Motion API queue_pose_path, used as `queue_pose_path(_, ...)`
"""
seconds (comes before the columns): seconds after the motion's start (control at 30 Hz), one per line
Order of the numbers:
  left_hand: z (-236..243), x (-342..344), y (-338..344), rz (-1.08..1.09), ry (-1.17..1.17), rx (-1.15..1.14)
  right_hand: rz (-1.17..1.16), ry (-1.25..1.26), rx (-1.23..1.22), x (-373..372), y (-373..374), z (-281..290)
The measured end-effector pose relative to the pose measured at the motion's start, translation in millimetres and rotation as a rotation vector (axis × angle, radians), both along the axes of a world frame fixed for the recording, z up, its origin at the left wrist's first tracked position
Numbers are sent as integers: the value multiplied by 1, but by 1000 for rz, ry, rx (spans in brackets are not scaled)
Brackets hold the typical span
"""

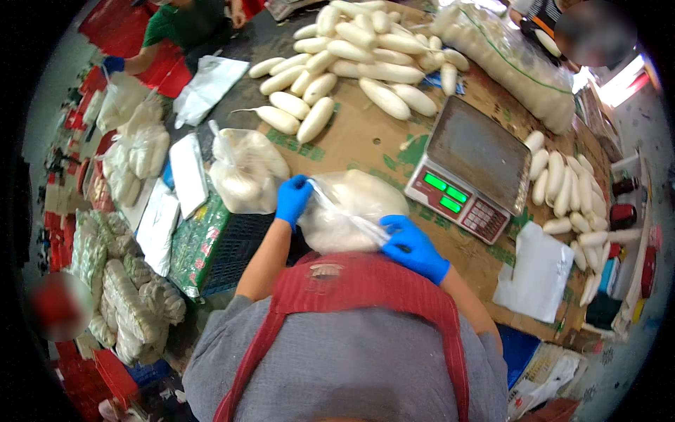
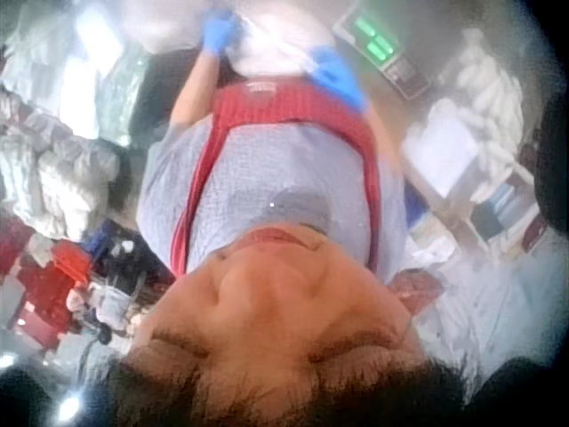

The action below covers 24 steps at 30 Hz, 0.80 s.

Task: The person picks white radishes from a pile on a table, places them into a plastic bag, and weighs the bag on a digital scale. The person then ties the bag and sets it aside before repeating the process with more radishes.

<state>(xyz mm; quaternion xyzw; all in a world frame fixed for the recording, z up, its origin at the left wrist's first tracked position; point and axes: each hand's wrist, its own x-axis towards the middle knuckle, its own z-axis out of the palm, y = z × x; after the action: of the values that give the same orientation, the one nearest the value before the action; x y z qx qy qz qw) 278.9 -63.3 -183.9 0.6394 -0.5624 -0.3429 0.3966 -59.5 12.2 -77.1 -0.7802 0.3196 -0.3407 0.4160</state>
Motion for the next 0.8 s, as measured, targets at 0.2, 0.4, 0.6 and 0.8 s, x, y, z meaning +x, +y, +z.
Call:
queue_pose_path(0.2,115,-66,47,-633,-397,-525,49,-102,700,41,-15,86)
queue_pose_path(0.4,100,-64,36,-160,527,-263,267,-144,345,87,-43,124)
queue_pose_path(0.6,185,67,-6,407,403,-178,-135,-294,286,78,-65,121)
queue_pose_path(0.8,211,179,-69,547,247,-625,-367,-292,549,53,-65,47)
